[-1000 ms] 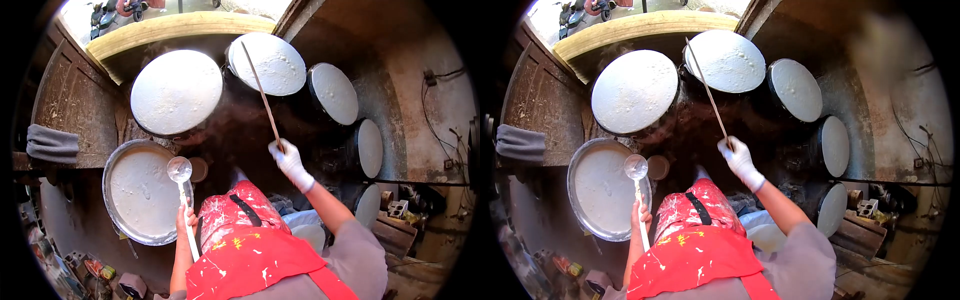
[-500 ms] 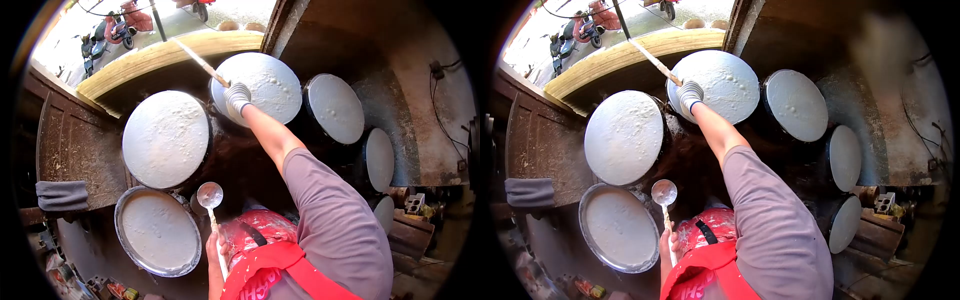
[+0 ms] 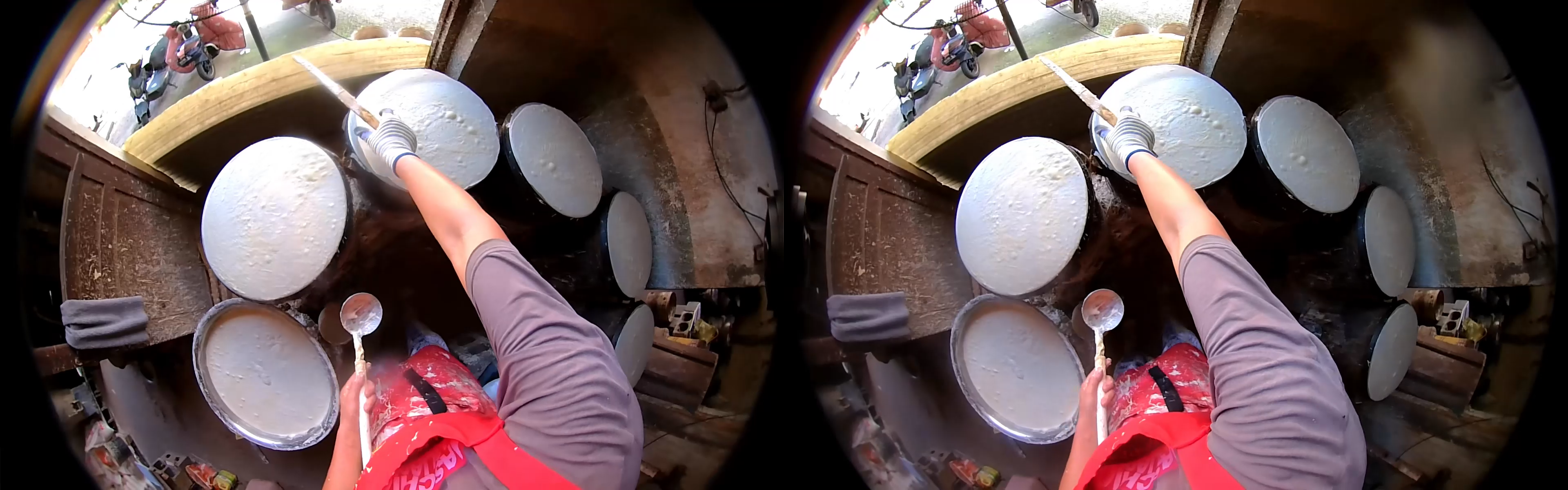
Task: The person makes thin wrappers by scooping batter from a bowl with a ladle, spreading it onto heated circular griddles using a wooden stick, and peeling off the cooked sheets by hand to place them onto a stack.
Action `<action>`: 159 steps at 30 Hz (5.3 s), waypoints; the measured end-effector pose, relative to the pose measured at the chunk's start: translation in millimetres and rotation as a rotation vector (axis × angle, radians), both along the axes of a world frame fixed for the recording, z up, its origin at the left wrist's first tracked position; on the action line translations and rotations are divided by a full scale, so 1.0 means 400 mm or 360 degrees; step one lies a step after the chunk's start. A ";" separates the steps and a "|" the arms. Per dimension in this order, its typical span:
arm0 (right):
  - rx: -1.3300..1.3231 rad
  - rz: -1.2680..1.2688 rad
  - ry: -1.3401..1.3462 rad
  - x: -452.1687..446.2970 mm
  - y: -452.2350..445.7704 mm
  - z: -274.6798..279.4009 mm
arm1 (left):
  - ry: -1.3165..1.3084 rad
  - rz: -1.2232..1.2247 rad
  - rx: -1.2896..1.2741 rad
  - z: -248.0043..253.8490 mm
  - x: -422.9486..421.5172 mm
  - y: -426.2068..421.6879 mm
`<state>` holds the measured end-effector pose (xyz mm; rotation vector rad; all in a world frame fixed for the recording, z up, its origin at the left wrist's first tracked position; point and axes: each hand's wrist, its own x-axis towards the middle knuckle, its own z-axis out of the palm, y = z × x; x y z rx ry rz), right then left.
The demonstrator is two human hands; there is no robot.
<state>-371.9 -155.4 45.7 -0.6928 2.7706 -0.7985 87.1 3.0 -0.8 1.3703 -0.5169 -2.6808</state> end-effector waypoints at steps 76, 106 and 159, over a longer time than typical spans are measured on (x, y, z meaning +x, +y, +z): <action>-0.0605 0.0539 -0.2060 0.921 0.657 -0.114 | 0.0405 -0.0073 -0.0251 -0.127 0.025 -0.057; -0.0746 -0.1287 -0.0347 -0.535 1.130 -1.818 | -0.0551 -0.0592 -0.0080 -0.272 -0.711 0.119; 0.0429 0.2141 -0.0129 0.626 0.419 -0.270 | -0.0004 0.1069 0.0271 -0.507 0.065 -0.230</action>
